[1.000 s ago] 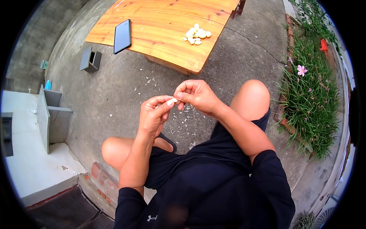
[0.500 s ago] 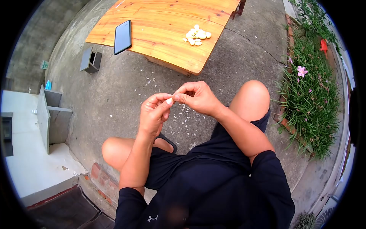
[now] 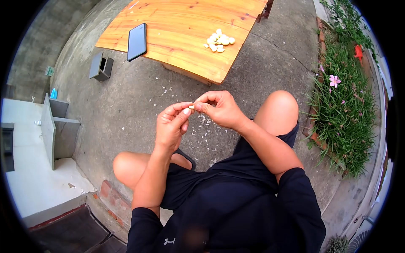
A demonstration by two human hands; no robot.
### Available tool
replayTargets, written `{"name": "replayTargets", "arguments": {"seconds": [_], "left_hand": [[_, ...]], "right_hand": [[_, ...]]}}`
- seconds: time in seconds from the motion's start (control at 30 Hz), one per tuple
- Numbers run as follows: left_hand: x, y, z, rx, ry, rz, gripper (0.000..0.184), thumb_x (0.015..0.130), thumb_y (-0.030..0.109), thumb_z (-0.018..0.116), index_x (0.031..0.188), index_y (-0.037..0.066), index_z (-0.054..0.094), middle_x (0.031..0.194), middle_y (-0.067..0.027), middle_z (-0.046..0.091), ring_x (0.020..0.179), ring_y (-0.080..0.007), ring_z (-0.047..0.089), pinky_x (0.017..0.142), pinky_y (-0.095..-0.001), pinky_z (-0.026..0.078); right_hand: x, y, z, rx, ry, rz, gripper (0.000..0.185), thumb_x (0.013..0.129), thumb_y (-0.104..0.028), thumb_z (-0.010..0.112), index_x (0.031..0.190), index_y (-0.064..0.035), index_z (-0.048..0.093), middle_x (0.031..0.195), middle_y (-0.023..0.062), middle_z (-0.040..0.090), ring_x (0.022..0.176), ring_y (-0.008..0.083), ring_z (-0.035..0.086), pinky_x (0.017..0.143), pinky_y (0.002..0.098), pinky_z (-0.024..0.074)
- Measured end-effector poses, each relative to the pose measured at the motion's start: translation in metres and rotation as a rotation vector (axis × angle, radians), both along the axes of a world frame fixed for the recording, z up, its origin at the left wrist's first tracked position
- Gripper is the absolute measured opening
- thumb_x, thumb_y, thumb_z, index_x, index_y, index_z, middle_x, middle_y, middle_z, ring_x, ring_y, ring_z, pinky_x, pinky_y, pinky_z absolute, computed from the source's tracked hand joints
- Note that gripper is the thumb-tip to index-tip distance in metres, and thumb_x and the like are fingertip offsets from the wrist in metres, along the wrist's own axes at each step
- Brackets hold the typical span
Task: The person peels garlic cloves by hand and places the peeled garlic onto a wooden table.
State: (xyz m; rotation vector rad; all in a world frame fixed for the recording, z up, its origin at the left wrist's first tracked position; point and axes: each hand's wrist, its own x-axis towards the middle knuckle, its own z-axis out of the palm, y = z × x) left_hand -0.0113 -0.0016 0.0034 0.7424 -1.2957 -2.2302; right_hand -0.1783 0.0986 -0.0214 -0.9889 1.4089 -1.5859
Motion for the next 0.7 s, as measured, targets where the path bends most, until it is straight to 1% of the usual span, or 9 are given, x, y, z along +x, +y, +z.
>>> {"name": "replayTargets", "arguments": {"seconds": [0.03, 0.17, 0.27, 0.37, 0.47, 0.57, 0.63, 0.7], "left_hand": [[-0.001, 0.001, 0.002, 0.019, 0.0, 0.008, 0.016, 0.094, 0.004, 0.07, 0.11, 0.002, 0.07, 0.096, -0.0055, 0.072, 0.057, -0.0032, 0.051, 0.047, -0.0162, 0.036], [0.0, -0.001, -0.009, -0.072, 0.023, 0.026, 0.019, 0.092, 0.003, 0.074, 0.11, 0.003, 0.07, 0.092, -0.0041, 0.073, 0.057, -0.0032, 0.052, 0.047, -0.0165, 0.037], [0.0, -0.001, -0.012, -0.128, 0.025, 0.053, 0.018, 0.091, 0.003, 0.075, 0.109, 0.003, 0.071, 0.089, -0.0033, 0.072, 0.057, -0.003, 0.051, 0.047, -0.0168, 0.036], [0.0, 0.0, -0.006, -0.123, 0.003, 0.07, 0.015, 0.091, 0.003, 0.075, 0.106, 0.003, 0.072, 0.085, -0.0024, 0.072, 0.057, -0.0026, 0.051, 0.047, -0.0169, 0.036], [0.001, -0.001, -0.007, -0.135, -0.01, 0.08, 0.013, 0.091, 0.003, 0.074, 0.104, 0.003, 0.073, 0.084, -0.0017, 0.071, 0.057, -0.0024, 0.05, 0.048, -0.017, 0.036], [0.003, -0.002, -0.01, -0.188, -0.034, 0.078, 0.012, 0.092, 0.003, 0.073, 0.104, 0.003, 0.073, 0.083, -0.0017, 0.07, 0.057, -0.0025, 0.05, 0.048, -0.0173, 0.036], [0.003, -0.001, -0.012, -0.241, -0.06, 0.076, 0.011, 0.093, 0.003, 0.072, 0.104, 0.002, 0.072, 0.084, -0.0026, 0.07, 0.056, -0.0028, 0.049, 0.047, -0.0177, 0.035], [0.003, -0.001, -0.008, -0.107, -0.03, 0.063, 0.009, 0.097, 0.007, 0.068, 0.104, 0.002, 0.071, 0.084, -0.0031, 0.07, 0.054, -0.0035, 0.048, 0.046, -0.0183, 0.034]], "right_hand": [[0.0, 0.0, 0.001, -0.02, 0.062, -0.029, 0.01, 0.091, -0.012, 0.074, 0.092, -0.0016, 0.076, 0.079, 0.0017, 0.073, 0.073, 0.0063, 0.061, 0.067, 0.0265, 0.0514], [0.002, 0.003, 0.01, -0.153, 0.384, -0.093, 0.009, 0.093, -0.01, 0.07, 0.094, -0.002, 0.076, 0.081, 0.0029, 0.074, 0.075, 0.0073, 0.065, 0.069, 0.03, 0.0544], [0.004, 0.006, 0.014, -0.126, 0.343, -0.043, 0.01, 0.094, -0.008, 0.067, 0.095, -0.002, 0.075, 0.085, 0.0046, 0.074, 0.079, 0.01, 0.068, 0.073, 0.0309, 0.0559], [0.007, 0.001, 0.005, -0.091, -0.142, 0.025, 0.009, 0.093, -0.01, 0.07, 0.096, -0.0024, 0.075, 0.088, 0.0067, 0.074, 0.081, 0.0114, 0.068, 0.074, 0.0299, 0.0555], [0.006, 0.005, 0.015, -0.058, -0.046, 0.038, 0.01, 0.091, -0.011, 0.075, 0.095, -0.0028, 0.076, 0.087, 0.0074, 0.073, 0.081, 0.0121, 0.068, 0.074, 0.0286, 0.0545], [0.008, 0.003, 0.01, -0.1, 0.163, -0.02, 0.012, 0.088, -0.013, 0.079, 0.094, -0.0033, 0.077, 0.085, 0.0061, 0.072, 0.078, 0.0111, 0.066, 0.073, 0.0277, 0.0533], [0.006, 0.002, 0.006, -0.115, 0.167, -0.014, 0.011, 0.088, -0.012, 0.079, 0.093, -0.0036, 0.077, 0.085, 0.0058, 0.072, 0.078, 0.011, 0.066, 0.072, 0.0275, 0.0526], [0.006, 0.002, 0.006, -0.137, 0.167, -0.017, 0.01, 0.087, -0.011, 0.079, 0.094, -0.0039, 0.078, 0.084, 0.0057, 0.072, 0.078, 0.0113, 0.066, 0.072, 0.0273, 0.052]]}}
